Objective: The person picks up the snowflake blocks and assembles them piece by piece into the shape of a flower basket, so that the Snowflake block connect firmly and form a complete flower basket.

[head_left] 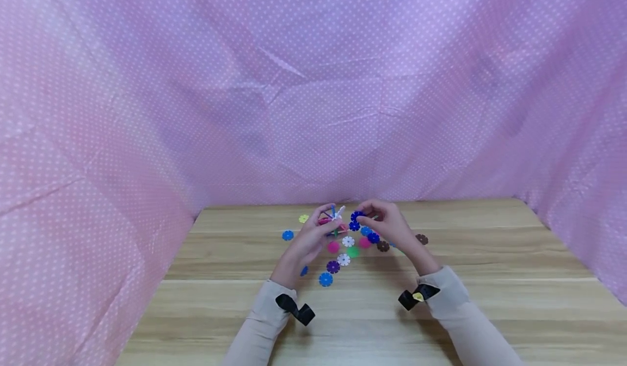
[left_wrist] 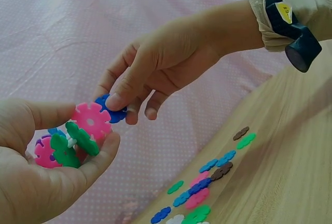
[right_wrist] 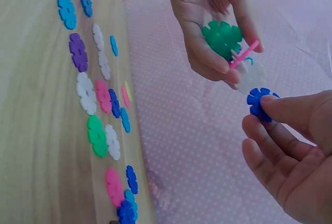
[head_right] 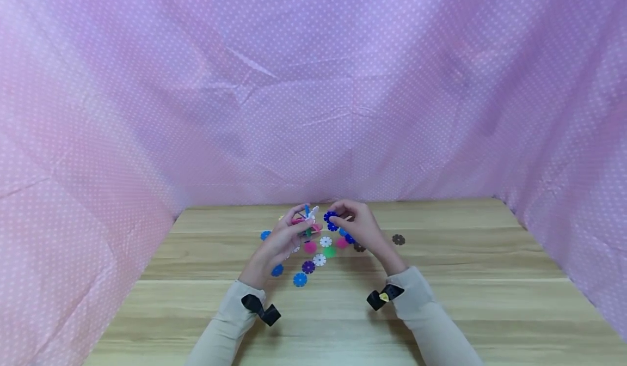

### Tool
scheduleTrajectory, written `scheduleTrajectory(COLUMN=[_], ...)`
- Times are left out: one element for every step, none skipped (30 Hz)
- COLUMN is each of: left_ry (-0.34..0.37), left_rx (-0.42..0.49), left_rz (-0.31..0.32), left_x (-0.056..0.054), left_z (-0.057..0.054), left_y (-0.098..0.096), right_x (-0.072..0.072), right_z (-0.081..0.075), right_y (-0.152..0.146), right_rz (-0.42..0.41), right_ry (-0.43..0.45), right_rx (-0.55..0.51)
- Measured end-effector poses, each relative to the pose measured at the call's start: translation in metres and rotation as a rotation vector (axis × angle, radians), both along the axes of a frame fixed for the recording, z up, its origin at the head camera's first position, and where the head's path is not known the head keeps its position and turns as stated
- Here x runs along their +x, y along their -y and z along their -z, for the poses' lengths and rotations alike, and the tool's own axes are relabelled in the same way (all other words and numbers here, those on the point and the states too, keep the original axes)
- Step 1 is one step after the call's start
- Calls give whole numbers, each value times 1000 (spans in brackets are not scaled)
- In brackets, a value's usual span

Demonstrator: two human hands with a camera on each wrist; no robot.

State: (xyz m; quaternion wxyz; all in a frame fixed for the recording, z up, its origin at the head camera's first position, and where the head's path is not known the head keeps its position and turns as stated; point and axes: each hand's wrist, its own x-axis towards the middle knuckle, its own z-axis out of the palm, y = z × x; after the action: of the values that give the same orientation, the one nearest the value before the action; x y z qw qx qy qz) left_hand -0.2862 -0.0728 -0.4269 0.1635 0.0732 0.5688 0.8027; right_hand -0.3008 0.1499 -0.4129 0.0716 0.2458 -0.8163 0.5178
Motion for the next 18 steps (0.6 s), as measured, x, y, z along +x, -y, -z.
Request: scheduleTrajectory(left_ry=[3,7,9,10,9,13,19,20,21,26,32,36,38,36,39,41,38,34], left_rx=[1,2,2,-1,-4,0,3,3,4,-1,-11,-24,-37,-51,-61,-71,-75,-75], left_rz=[3,5,7,7,6,4,0,-2,-2,-2,-2,-1,0,4,6,7,9,13], left_x=[0,0,1,1,1,1,1,1,1,1,1,1,1,1,2,2,3,3], left_z=[0,0,0,-1,-1,-1,-1,0,0,0,1,1,1,1,1,1,1,1], left_y=[0,0,-1,-1,-1,-1,-1,-2,-2,-2,-2,-2,-2,-2,-2,-2,-2,-2], right_x=[1,2,3,3,4,4,5,5,5,6,6,6,6,6,6,7,7,7], right_z=[0,1,1,1,2,2,2,3,3,3,4,4,5,5,5,5,6,6], right_y=[1,2,2,3,4,5,6,7,9,9,10,11,12,13,13,14,15,15], right_rz=[9,14,19,22,22,20,15,8,2,-3,-9,-13,-15,-16,-16,-15,-14,-13], right_ry=[1,-2,-2,-1,-2,-1,0,1,3,3,3,4,3,2,-2,-6,-14,-23], right_rx=[-10,-18,-28,-37,-44,-52,-58,-66,-72,-77,-82,-88,-91,-95,-97,-100,-99,-98])
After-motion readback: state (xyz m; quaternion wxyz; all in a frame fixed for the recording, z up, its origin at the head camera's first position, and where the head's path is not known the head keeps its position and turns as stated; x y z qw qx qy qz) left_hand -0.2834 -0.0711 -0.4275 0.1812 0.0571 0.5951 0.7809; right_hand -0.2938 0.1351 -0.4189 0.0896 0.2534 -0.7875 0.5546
